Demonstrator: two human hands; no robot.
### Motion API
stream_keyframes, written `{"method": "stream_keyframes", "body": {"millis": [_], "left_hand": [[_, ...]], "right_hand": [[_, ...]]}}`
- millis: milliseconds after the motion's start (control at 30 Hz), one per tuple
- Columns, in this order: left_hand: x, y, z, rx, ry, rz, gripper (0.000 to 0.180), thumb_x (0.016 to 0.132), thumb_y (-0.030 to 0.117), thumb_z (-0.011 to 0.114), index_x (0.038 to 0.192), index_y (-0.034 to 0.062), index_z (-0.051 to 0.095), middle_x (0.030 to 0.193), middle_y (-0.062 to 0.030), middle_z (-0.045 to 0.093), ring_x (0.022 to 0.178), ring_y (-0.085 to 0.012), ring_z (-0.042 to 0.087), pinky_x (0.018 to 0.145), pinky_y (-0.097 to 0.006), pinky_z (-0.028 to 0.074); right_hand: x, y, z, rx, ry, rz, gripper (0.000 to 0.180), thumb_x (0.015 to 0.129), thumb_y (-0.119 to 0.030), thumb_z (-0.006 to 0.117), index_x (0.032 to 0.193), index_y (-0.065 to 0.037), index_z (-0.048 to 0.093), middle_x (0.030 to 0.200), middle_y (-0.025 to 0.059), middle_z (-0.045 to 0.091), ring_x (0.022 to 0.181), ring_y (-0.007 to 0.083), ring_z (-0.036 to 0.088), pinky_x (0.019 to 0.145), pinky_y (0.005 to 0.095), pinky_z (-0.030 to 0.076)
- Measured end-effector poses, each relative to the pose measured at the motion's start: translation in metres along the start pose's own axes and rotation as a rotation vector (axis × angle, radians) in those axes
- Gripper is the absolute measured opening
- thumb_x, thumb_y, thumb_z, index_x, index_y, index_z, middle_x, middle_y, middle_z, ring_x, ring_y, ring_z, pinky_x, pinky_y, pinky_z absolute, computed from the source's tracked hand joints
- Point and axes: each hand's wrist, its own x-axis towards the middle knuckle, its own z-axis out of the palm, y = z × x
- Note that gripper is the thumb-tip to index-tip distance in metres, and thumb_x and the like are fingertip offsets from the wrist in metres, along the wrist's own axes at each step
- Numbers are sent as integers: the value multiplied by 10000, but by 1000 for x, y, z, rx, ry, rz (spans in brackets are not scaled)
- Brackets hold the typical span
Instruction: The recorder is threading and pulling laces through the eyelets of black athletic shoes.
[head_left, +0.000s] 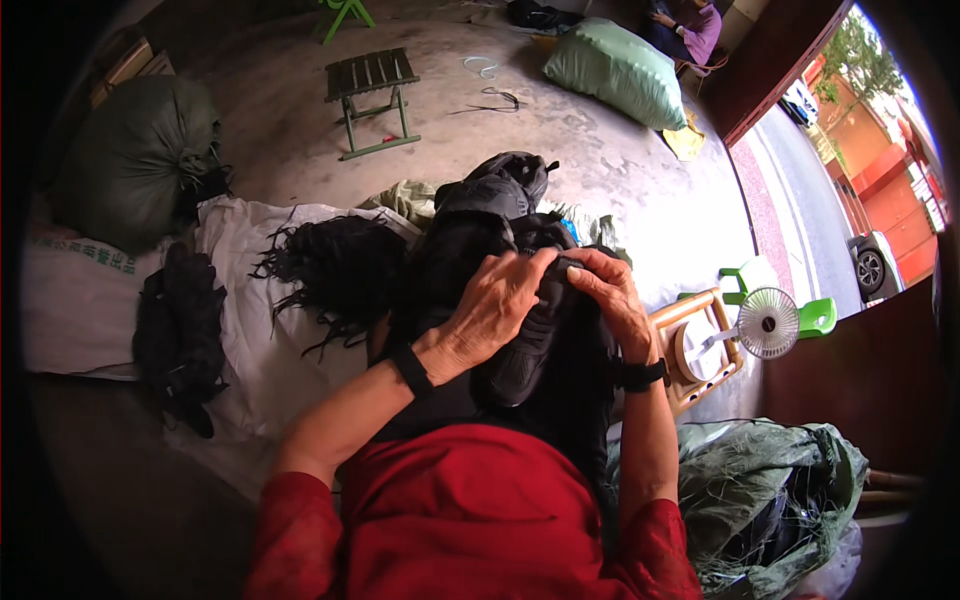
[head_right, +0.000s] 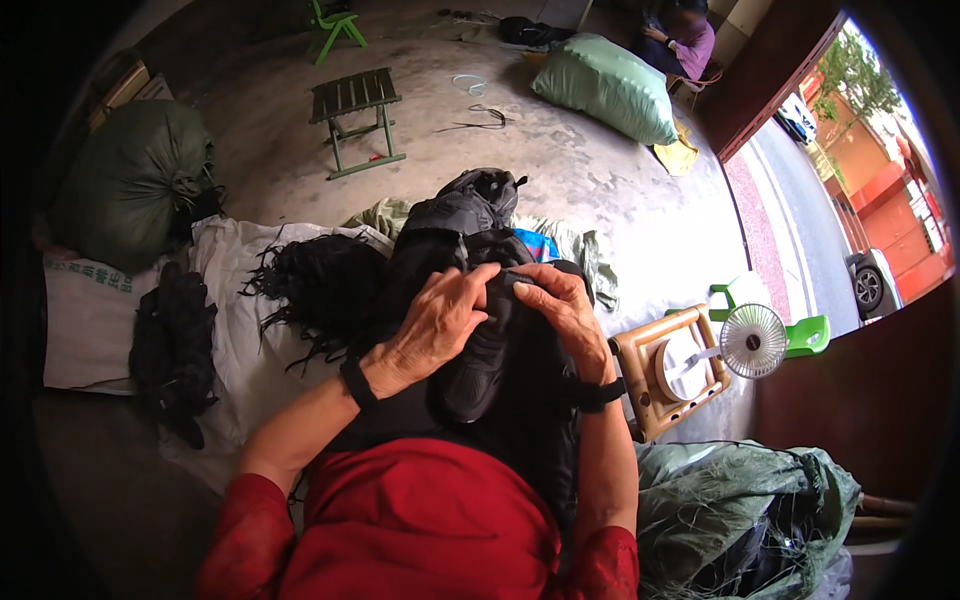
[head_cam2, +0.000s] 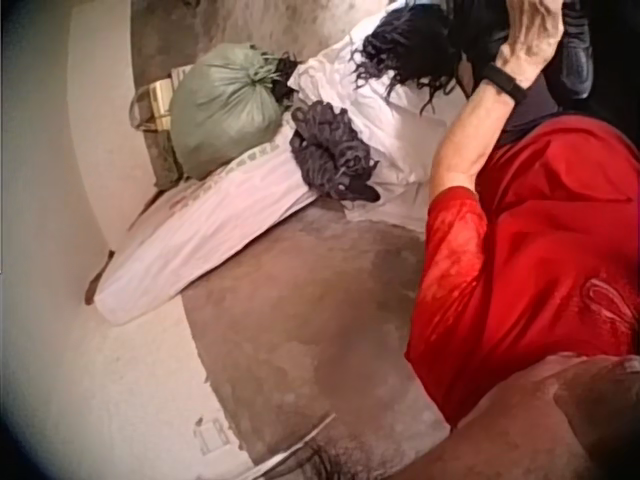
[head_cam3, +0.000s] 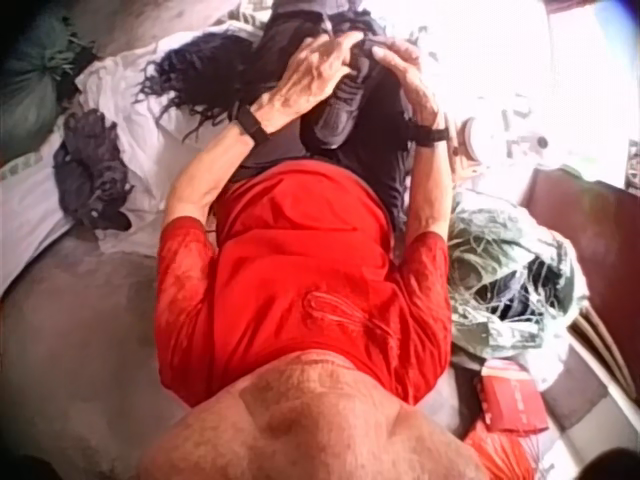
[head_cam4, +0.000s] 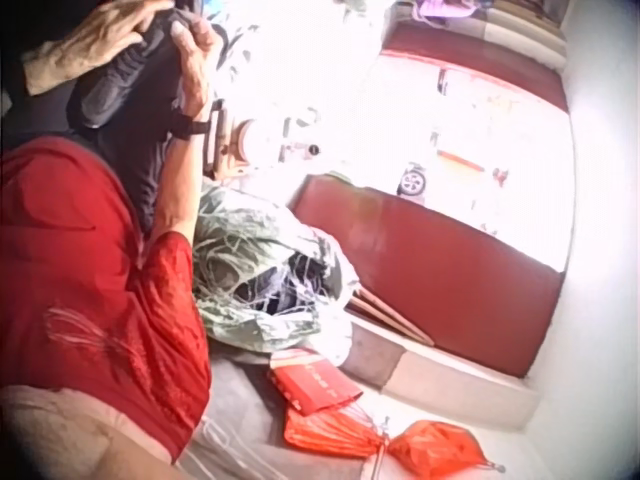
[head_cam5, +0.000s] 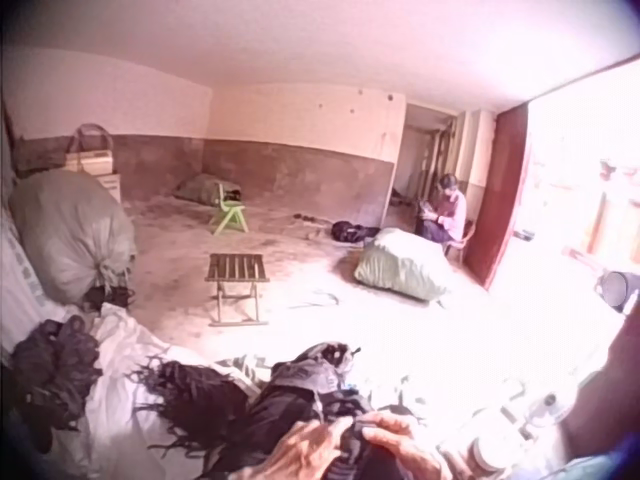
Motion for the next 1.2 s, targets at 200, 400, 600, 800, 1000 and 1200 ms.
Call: {"method": "stream_keyframes", "body": {"millis": [200,400,600,800,1000,1200], "left_hand": [[28,-34,-9,-104,-273,-119,996,619,133,842,1448,84,292,1167,-128,592,1114,-254,560,934,-404,357],[32,-44,-8,-234,-302,-132,993,601,144,848,1437,99,313,1102,-155,614,1049,-262,592,937,-398,364],[23,-49,-7,-447,-243,-176,960,621,105,829,1433,77,317,1181,-177,582,1116,-326,556,997,-423,389],[-10,-43,-22,-259,-4,-72,832,727,66,747,1436,51,311,1356,-191,458,1274,-351,440,1062,-392,370],[-65,-51,-32,-36,-108,-158,358,859,119,633,1194,22,551,1133,-123,586,1057,-308,540,903,-418,430],[-64,-57,-45,112,-184,-123,94,827,153,669,903,99,680,807,-30,553,811,-221,522,719,-381,403]], "right_hand": [[-29,-20,31,-160,379,-170,283,899,-170,663,1126,-2,644,952,19,667,851,78,577,771,227,466],[-55,4,47,-692,321,-69,233,866,-246,691,867,-28,608,678,123,639,586,247,621,546,356,463],[-37,-13,72,-1304,213,-192,327,916,-314,594,743,-57,490,656,143,621,557,351,600,484,444,445],[-73,33,-39,-1508,606,-68,133,859,-163,612,791,-67,550,597,111,564,496,294,574,455,399,449],[-265,12,-305,934,806,-424,287,966,-107,438,1134,67,592,1068,162,684,948,224,667,823,357,556],[-332,-12,-383,757,1412,-233,333,1005,-230,411,977,-6,655,892,101,693,736,190,661,645,285,594]]}}
